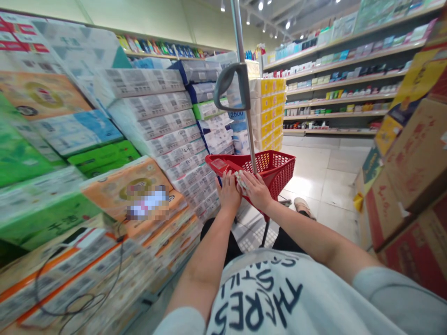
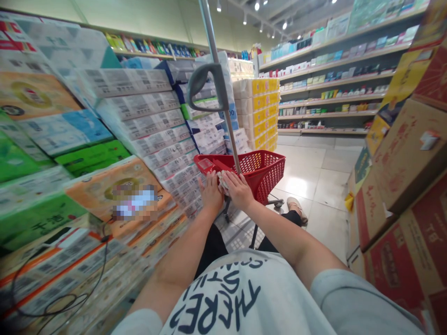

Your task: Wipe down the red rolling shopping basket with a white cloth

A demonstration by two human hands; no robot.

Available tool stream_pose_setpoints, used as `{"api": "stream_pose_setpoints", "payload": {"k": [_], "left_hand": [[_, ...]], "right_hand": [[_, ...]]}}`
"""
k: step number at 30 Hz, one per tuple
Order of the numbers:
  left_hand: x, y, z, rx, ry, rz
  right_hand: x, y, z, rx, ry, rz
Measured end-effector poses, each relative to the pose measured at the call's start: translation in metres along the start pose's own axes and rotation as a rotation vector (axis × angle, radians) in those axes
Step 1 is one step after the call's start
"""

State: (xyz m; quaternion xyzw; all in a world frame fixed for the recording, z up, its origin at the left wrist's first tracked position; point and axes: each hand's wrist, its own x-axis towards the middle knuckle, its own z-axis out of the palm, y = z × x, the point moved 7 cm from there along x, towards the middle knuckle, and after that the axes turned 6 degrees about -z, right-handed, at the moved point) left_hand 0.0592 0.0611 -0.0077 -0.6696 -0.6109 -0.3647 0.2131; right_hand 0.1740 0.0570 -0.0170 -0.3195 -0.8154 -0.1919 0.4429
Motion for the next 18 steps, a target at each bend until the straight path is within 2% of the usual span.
{"api": "stream_pose_setpoints", "payload": {"k": [3,9,15,18], "left_hand": [[0.001,-0.001,-0.001,0.000,-0.011,0.003],[0.004,-0.006,0.003,0.013,-0.018,-0.016],[0.002,-0.001,-0.002,0.025,0.018,0.004],[0.002,0.000,0.000,0.027,0.009,-0.003]], "right_hand": [[-0.006,0.001,0.000,0.007,0.016,0.004],[0.023,0.002,-0.005,0.067,-0.029,0.033],[-0.007,0.001,0.003,0.012,0.019,0.009],[-0.002,0.005,0.003,0.012,0.017,0.028]]}}
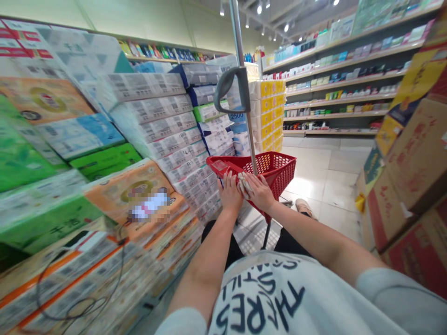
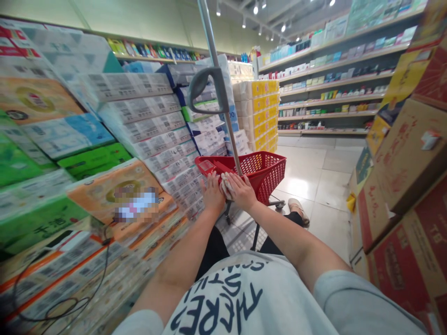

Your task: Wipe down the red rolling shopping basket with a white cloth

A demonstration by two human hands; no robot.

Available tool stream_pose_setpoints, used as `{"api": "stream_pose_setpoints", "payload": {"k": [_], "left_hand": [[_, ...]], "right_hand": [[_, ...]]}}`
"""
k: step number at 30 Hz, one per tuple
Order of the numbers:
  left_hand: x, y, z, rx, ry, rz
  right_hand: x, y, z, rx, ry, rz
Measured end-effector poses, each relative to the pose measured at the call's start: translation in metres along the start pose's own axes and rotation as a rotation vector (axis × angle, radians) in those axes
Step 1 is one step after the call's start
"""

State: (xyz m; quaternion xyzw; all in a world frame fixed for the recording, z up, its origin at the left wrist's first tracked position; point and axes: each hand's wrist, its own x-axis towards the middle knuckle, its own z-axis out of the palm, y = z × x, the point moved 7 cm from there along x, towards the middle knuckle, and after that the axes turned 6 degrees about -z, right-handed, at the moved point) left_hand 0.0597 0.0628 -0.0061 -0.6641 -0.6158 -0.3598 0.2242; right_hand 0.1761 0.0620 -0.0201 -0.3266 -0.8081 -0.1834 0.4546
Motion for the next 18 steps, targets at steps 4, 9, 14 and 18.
{"api": "stream_pose_setpoints", "payload": {"k": [4,9,14,18], "left_hand": [[0.001,0.000,0.004,-0.004,-0.028,-0.004],[-0.001,0.004,0.000,-0.027,-0.017,-0.002],[0.001,0.002,0.001,-0.035,-0.004,-0.015],[0.003,-0.001,0.004,-0.032,-0.004,-0.017]], "right_hand": [[0.021,0.001,-0.002,0.032,-0.035,0.026],[0.000,0.002,-0.004,0.009,-0.001,-0.004],[0.003,0.005,-0.007,0.017,-0.008,0.010],[0.007,0.006,-0.005,0.012,-0.031,0.019]]}}
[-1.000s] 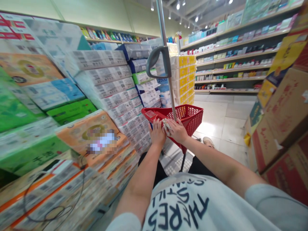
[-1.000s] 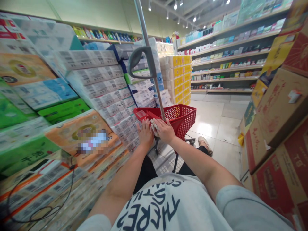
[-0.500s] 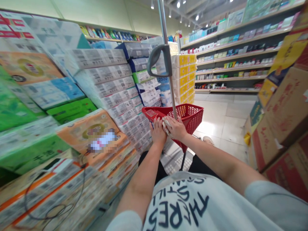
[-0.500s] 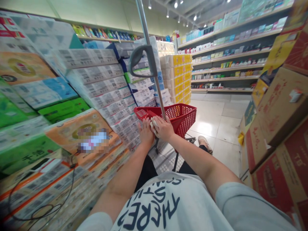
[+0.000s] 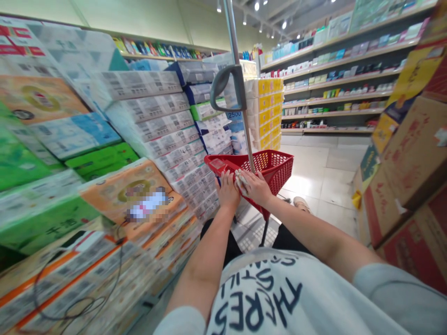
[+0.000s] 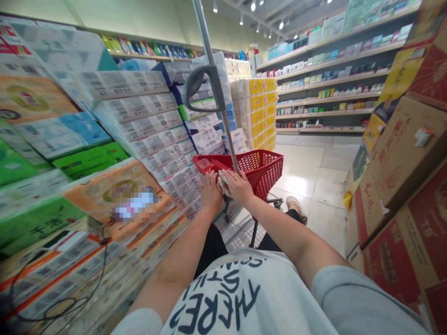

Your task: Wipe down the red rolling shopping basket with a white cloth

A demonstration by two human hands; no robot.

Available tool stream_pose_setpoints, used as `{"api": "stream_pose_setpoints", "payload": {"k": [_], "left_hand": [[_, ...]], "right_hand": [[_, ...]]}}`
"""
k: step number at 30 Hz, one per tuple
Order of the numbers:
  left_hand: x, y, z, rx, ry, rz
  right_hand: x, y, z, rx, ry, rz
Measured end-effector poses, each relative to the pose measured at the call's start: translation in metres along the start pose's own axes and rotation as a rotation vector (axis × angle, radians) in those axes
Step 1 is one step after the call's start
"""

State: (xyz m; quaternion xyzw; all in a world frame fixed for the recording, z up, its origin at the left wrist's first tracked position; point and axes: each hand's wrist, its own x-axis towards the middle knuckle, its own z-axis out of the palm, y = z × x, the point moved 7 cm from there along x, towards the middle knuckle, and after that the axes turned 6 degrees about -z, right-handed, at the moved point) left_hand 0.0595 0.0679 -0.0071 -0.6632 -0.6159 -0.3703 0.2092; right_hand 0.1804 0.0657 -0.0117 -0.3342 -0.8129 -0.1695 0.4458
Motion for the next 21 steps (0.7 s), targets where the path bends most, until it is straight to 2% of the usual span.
{"api": "stream_pose_setpoints", "payload": {"k": [5,9,12,18,21], "left_hand": [[-0.003,0.003,-0.002,0.014,0.021,0.004],[-0.004,0.005,0.000,0.014,0.014,-0.009],[-0.005,0.005,0.003,0.017,-0.023,-0.008],[-0.006,0.004,-0.002,-0.022,-0.045,0.009],[-0.003,0.002,-0.002,-0.024,-0.038,-0.002]], "right_hand": [[-0.023,0.003,0.006,-0.047,0.024,0.027],[-0.005,0.000,0.002,-0.016,0.042,0.062],[0.008,-0.007,-0.001,0.028,0.034,0.031],[-0.012,-0.005,-0.002,-0.018,0.057,-0.007],[-0.006,-0.004,-0.001,-0.028,0.048,-0.032]]}}
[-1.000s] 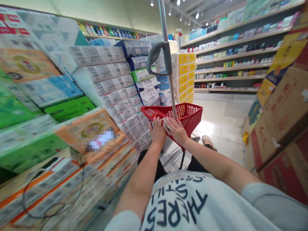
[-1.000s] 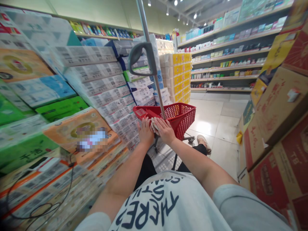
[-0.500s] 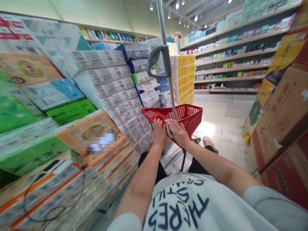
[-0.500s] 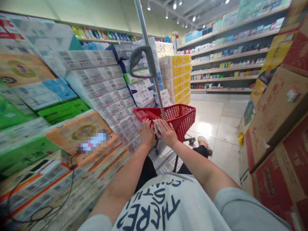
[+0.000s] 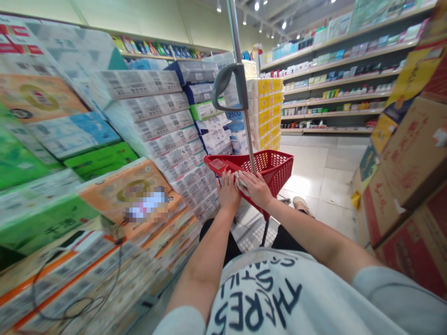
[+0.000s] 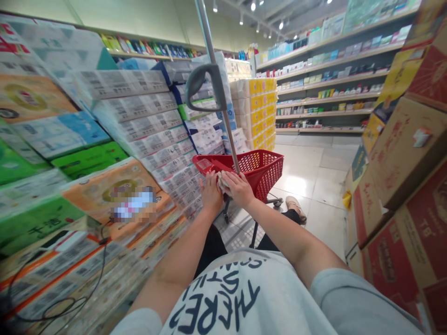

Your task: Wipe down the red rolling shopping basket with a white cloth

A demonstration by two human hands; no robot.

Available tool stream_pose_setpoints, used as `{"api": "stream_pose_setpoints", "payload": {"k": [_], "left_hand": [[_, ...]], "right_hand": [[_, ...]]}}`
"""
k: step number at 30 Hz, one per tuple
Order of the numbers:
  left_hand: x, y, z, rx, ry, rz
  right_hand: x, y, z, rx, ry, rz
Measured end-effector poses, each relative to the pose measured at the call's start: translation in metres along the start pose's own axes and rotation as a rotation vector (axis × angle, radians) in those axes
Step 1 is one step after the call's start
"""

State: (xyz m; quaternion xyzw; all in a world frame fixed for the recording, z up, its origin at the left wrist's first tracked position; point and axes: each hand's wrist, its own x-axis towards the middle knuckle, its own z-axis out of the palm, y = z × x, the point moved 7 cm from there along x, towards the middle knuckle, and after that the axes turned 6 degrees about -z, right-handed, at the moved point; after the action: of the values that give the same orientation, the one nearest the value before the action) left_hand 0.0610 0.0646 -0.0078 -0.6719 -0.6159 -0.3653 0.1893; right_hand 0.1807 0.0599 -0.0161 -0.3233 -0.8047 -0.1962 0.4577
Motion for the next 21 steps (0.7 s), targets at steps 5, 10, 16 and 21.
{"api": "stream_pose_setpoints", "payload": {"k": [5,10,16,21], "left_hand": [[0.004,-0.005,0.000,-0.004,0.005,-0.022],[0.006,0.000,-0.008,0.018,0.009,-0.004],[0.013,0.005,-0.012,0.059,-0.003,-0.044],[0.011,0.008,-0.013,0.074,-0.005,0.006]], "right_hand": [[0.006,-0.002,0.006,-0.009,-0.007,-0.011],[-0.019,0.005,0.005,0.009,0.076,-0.008],[-0.007,0.011,-0.002,0.118,0.095,-0.075],[0.002,0.015,-0.006,0.170,0.117,-0.074]]}}
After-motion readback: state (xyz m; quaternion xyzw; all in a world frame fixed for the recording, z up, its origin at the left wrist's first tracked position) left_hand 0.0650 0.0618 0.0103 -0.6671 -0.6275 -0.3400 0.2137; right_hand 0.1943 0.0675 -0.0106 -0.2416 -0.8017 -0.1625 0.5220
